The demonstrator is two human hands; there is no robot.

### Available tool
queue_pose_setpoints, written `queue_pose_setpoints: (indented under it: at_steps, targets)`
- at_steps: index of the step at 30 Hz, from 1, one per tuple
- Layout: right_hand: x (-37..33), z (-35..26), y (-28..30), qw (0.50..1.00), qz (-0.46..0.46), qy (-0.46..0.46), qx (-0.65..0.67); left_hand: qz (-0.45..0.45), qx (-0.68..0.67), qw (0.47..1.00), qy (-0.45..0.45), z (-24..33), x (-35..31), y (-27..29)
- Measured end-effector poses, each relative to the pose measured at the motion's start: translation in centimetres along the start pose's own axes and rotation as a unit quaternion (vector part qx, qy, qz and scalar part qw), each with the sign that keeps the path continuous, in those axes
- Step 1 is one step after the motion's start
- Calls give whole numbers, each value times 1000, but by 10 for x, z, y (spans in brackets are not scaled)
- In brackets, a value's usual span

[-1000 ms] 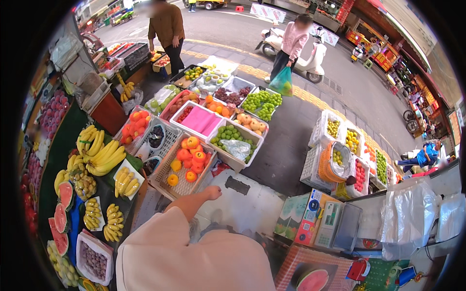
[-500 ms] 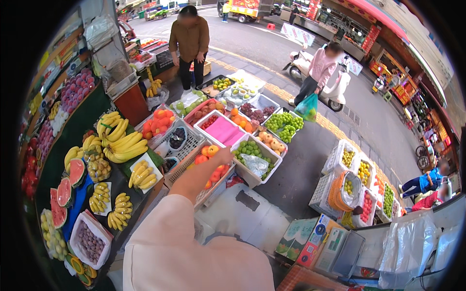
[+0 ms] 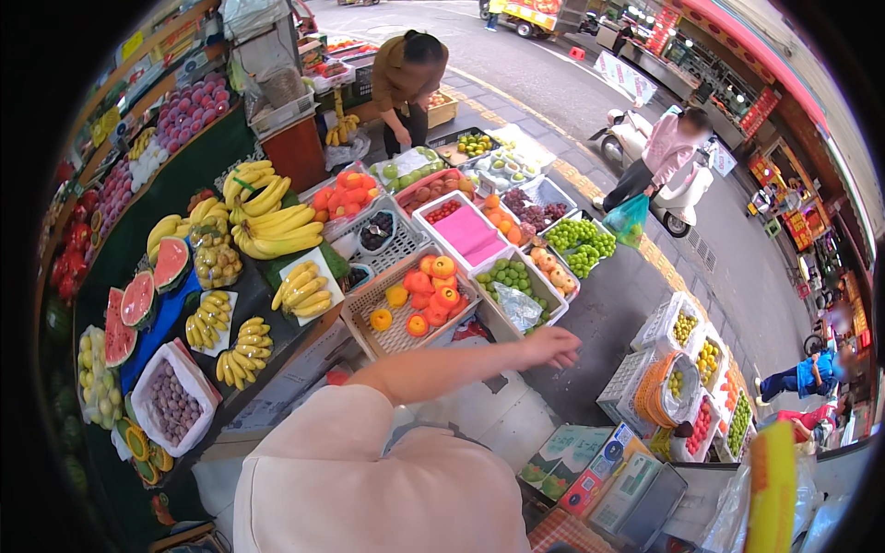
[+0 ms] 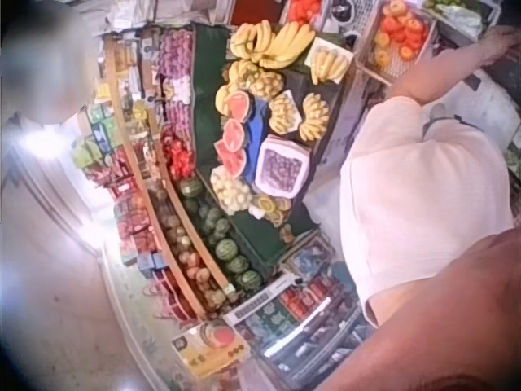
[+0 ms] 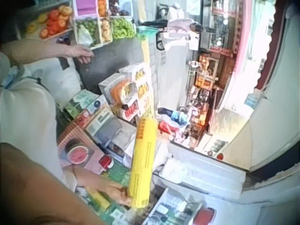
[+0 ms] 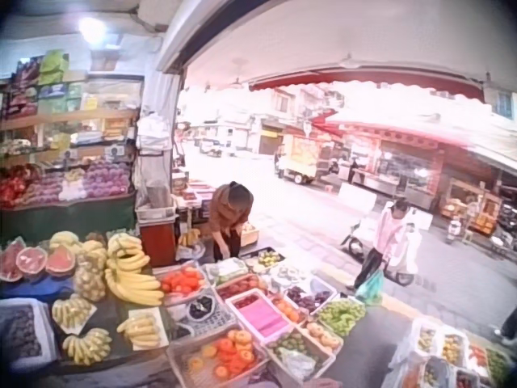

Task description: The person selects green fruits from a display, places them into a plastic bag, weighs the bag on a scale, and then wraps a sliced watermelon half in plastic wrap. The person hands the bag of fruit to a customer and holds the wrapped watermelon.

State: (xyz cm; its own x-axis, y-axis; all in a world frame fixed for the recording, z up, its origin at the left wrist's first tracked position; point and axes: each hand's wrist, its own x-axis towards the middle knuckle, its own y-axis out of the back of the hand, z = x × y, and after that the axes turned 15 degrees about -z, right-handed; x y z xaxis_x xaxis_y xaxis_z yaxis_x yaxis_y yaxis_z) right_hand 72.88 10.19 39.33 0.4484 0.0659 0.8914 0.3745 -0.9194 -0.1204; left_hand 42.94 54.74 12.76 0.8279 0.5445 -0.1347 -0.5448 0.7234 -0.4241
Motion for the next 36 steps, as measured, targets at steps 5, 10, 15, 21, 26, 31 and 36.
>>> queue_pose_setpoints:
  at_steps: [5, 10, 15, 21, 26, 31, 36]
  targets:
    - [-62, 57, -99, 988, -112, -79, 76, -147, -263, 952, -57, 38, -34, -89]
    - [-107, 77, -138, 897, -103, -355, 244, -84, -364, 926, -50, 27, -56, -111]
    - [-157, 75, -213, 825, -101, -367, 418, -133, -438, 889, 18, -11, -73, -140]
    - [-179, 60, -231, 712, -58, -523, 464, -205, -186, 958, 74, -11, -95, -147]
    - [-205, 102, -203, 486, -10, -570, 662, -6, 196, 979, 50, -61, -70, -18]
    - [-228, 149, -187, 404, -205, -577, 679, 255, 457, 800, 293, -64, -78, 188]
    - [-235, 156, -229, 364, -217, -577, 699, 322, 488, 777, 234, -27, -82, 326]
